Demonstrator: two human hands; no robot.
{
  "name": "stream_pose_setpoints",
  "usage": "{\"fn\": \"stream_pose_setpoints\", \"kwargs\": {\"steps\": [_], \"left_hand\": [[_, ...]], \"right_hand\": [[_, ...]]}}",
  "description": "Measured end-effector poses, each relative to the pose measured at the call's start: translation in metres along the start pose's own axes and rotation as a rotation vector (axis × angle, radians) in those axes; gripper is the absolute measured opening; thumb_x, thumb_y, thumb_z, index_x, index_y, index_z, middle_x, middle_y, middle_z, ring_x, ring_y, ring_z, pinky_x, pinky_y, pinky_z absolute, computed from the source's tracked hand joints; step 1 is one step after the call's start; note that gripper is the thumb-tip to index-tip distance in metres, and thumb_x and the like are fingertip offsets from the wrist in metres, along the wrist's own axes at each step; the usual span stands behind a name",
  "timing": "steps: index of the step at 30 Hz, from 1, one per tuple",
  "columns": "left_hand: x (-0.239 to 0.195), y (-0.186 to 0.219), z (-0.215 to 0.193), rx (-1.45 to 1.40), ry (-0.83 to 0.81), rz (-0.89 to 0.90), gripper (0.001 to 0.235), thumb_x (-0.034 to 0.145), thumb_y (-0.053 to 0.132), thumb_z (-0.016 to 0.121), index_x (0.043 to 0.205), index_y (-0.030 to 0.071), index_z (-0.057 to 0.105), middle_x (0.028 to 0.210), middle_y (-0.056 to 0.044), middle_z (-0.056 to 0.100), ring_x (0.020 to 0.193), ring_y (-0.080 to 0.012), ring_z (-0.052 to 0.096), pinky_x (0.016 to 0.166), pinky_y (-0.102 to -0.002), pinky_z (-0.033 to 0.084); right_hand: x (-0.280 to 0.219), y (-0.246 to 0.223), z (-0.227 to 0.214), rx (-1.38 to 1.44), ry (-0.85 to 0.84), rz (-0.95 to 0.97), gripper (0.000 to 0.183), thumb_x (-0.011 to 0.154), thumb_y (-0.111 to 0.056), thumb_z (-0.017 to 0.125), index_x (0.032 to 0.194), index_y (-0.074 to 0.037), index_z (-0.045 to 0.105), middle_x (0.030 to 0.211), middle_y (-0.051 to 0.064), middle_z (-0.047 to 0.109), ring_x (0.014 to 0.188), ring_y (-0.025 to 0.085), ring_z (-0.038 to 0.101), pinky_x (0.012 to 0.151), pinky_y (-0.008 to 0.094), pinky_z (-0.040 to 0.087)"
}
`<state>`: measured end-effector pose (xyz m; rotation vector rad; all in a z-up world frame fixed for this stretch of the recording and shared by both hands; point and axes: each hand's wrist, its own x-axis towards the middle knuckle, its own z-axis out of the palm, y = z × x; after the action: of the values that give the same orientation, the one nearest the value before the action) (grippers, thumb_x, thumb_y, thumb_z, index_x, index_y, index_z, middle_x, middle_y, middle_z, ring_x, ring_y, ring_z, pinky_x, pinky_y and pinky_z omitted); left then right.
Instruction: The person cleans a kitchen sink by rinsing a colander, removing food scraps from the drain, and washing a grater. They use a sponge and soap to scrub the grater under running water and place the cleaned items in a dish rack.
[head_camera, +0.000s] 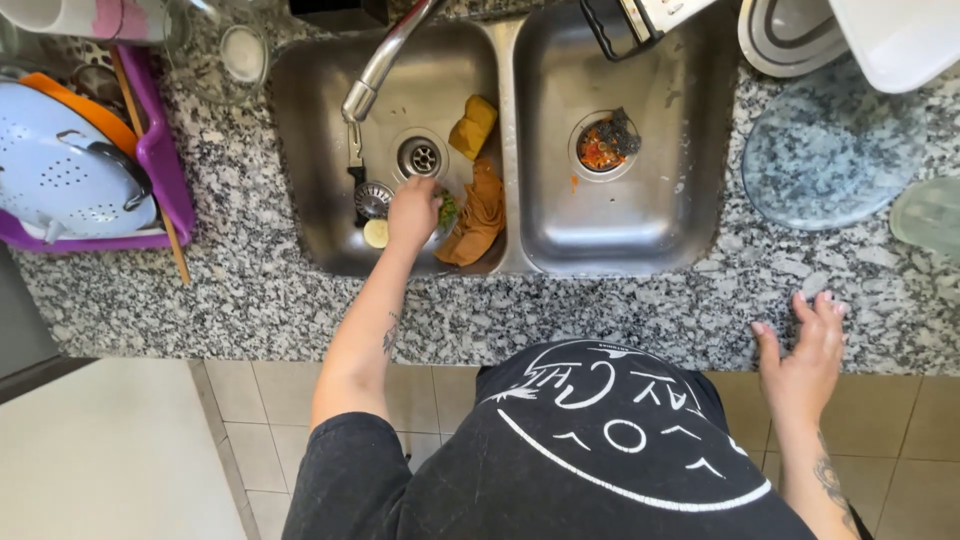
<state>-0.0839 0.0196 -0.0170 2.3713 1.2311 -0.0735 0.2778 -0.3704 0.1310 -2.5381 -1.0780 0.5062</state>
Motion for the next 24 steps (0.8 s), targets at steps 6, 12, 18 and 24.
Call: {"fn": "stream_pose_setpoints", "kwargs": {"steps": [6,12,18,24], "left_hand": [[-0.002,0.113,-0.035,0.153,-0.723,-0.355,0.077,0.079,0.055,0.063,0.133,0.007,0.037,0.106,-0.013,0.063,0.093,-0.0303,0.063,0.072,-0.039,0.055],[-0.015,0.107,-0.026,-0.022,-0.760,-0.297,0.043,0.078,0.048,0.048,0.076,0.007,0.061,0.072,-0.007,0.059,0.065,-0.0206,0.054,0.054,-0.032,0.039],[-0.041,0.135,-0.087,-0.647,-0.628,-0.424,0.080,0.066,0.061,0.056,0.125,0.007,0.055,0.149,-0.007,0.020,0.138,-0.0261,0.022,0.112,-0.049,0.020],[-0.031,0.135,-0.073,-1.158,-0.265,-0.722,0.056,0.067,0.031,0.070,0.115,0.010,0.052,0.105,-0.011,0.062,0.098,-0.0242,0.061,0.085,-0.031,0.052]], "right_hand": [[-0.001,0.000,-0.002,0.024,-0.015,0.028,0.052,0.094,-0.027,0.054,0.137,0.000,0.043,0.148,0.026,0.031,0.139,0.040,0.017,0.109,0.056,0.015],[-0.003,0.001,-0.003,0.014,0.000,0.004,0.054,0.093,-0.029,0.054,0.137,-0.001,0.043,0.147,0.026,0.032,0.139,0.040,0.019,0.109,0.057,0.017],[-0.005,0.011,0.004,0.037,0.033,-0.044,0.052,0.094,-0.027,0.054,0.138,-0.001,0.042,0.147,0.027,0.032,0.139,0.042,0.019,0.109,0.057,0.014],[-0.004,0.005,0.000,0.012,-0.001,-0.004,0.054,0.093,-0.029,0.054,0.137,0.000,0.043,0.147,0.026,0.032,0.139,0.040,0.018,0.109,0.056,0.015]]}}
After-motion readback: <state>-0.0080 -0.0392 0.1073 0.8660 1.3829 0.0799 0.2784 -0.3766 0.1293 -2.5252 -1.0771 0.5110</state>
